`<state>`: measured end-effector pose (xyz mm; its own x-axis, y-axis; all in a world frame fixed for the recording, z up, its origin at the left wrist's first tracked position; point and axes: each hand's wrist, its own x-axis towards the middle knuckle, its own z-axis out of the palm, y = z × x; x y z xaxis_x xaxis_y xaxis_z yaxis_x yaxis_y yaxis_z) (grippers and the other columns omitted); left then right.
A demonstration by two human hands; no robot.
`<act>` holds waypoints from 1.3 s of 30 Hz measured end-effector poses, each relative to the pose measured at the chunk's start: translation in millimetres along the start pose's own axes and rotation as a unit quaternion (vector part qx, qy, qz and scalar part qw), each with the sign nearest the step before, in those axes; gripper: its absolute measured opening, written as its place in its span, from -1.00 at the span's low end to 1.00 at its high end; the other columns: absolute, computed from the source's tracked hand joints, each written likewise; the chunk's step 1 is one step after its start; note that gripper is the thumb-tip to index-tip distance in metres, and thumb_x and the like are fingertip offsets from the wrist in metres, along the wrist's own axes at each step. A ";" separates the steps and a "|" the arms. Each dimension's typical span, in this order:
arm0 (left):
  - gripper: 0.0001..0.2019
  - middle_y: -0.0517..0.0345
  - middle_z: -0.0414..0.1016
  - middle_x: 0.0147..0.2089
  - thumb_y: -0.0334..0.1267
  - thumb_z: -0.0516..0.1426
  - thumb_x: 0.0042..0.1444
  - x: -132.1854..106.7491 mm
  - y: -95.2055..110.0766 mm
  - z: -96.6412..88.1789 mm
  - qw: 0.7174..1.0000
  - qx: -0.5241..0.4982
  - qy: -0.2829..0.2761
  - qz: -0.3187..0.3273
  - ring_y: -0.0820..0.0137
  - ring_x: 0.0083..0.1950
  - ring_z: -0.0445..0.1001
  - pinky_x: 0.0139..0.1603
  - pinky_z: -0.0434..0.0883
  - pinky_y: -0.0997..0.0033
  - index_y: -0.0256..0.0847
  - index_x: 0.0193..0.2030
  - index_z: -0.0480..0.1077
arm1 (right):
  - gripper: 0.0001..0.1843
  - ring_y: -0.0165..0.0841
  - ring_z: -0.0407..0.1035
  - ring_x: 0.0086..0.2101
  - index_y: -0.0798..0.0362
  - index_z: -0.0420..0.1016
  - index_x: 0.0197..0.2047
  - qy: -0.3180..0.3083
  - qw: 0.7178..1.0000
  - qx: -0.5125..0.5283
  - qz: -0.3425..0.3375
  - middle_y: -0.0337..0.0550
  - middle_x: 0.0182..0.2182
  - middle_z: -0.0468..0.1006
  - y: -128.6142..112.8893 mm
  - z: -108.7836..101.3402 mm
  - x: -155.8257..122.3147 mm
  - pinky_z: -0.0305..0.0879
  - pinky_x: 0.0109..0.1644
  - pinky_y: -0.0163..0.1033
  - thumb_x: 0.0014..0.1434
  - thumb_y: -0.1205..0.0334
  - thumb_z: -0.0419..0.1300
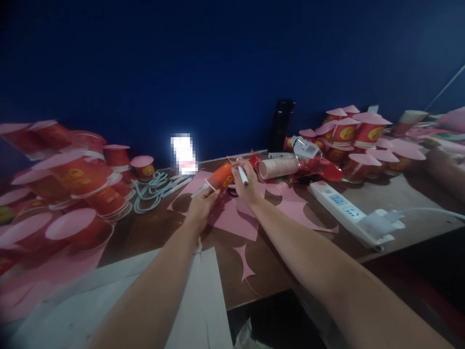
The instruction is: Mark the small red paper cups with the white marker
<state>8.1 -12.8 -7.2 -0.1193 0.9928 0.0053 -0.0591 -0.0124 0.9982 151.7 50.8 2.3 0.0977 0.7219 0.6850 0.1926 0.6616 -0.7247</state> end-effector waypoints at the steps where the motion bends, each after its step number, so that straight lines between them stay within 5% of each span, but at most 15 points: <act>1: -0.65 0.15 0.47 -0.42 -0.01 0.22 -0.03 1.0 -0.7 -0.1 0.999 -0.051 0.006 -0.017 0.44 -0.47 0.40 -0.42 0.38 0.42 -0.26 -0.23 0.48 | -0.82 -0.34 0.39 -0.25 -0.01 0.36 -0.19 0.001 1.000 0.002 0.003 -0.16 -0.22 0.48 0.0 0.2 -0.3 0.42 -0.12 -0.15 0.22 0.08 0.13; 5: -0.61 0.15 0.44 -0.48 0.06 0.21 -0.04 3.0 1.4 -0.3 0.988 -0.138 0.054 -0.033 0.49 -0.54 0.36 -0.54 0.33 0.48 -0.30 -0.31 0.44 | -0.83 -0.36 0.38 -0.31 -0.03 0.35 -0.18 -0.005 1.000 0.003 0.010 -0.17 -0.23 0.47 2.9 2.1 -3.3 0.45 -0.25 -0.20 0.23 0.07 0.12; 9: -0.69 0.22 0.43 -0.48 -0.08 0.27 -0.08 3.6 5.9 -2.7 0.974 -0.207 0.071 -0.049 0.55 -0.55 0.36 -0.58 0.27 0.59 -0.29 -0.30 0.43 | -0.81 -0.37 0.38 -0.33 -0.04 0.34 -0.13 -0.031 0.999 0.002 0.003 -0.19 -0.24 0.46 6.0 3.4 -6.5 0.46 -0.29 -0.21 0.27 0.07 0.07; 16: -0.84 0.21 0.45 -0.45 -0.34 0.28 -0.10 6.5 8.2 -5.0 0.941 -0.314 0.101 -0.074 0.57 -0.45 0.44 -0.36 0.43 0.56 -0.31 -0.36 0.42 | -0.77 -0.23 0.37 -0.07 -0.06 0.39 -0.01 0.030 0.986 -0.124 -0.109 -0.09 -0.10 0.50 -17.5 2.0 -5.6 0.32 0.10 0.03 0.30 0.13 0.05; 24: -0.86 0.18 0.47 -0.41 -0.24 0.24 -0.08 7.1 2.2 -2.7 0.976 -0.213 0.042 0.019 0.45 -0.27 0.49 -0.08 0.43 0.40 -0.27 -0.43 0.44 | -0.70 -0.24 0.42 -0.13 -0.10 0.42 0.06 -0.136 0.966 -0.109 -0.191 -0.10 -0.11 0.55 -40.0 12.0 -23.9 0.39 -0.02 -0.03 0.28 0.16 0.09; 39: -0.82 0.20 0.48 -0.43 -0.19 0.25 -0.12 6.4 0.5 -4.1 0.993 -0.095 0.055 0.039 0.46 -0.34 0.43 -0.20 0.39 0.46 -0.24 -0.39 0.55 | -0.78 -0.29 0.47 -0.26 0.00 0.49 -0.16 -0.154 0.963 -0.131 -0.180 -0.12 -0.28 0.59 -34.6 14.7 -25.4 0.34 -0.11 -0.13 0.30 0.13 0.06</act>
<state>3.3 -6.9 -6.9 -0.2372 0.9693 0.0651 -0.2292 -0.1209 0.9658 128.3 12.5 8.9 -0.3075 0.5076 0.8049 0.4034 0.8356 -0.3728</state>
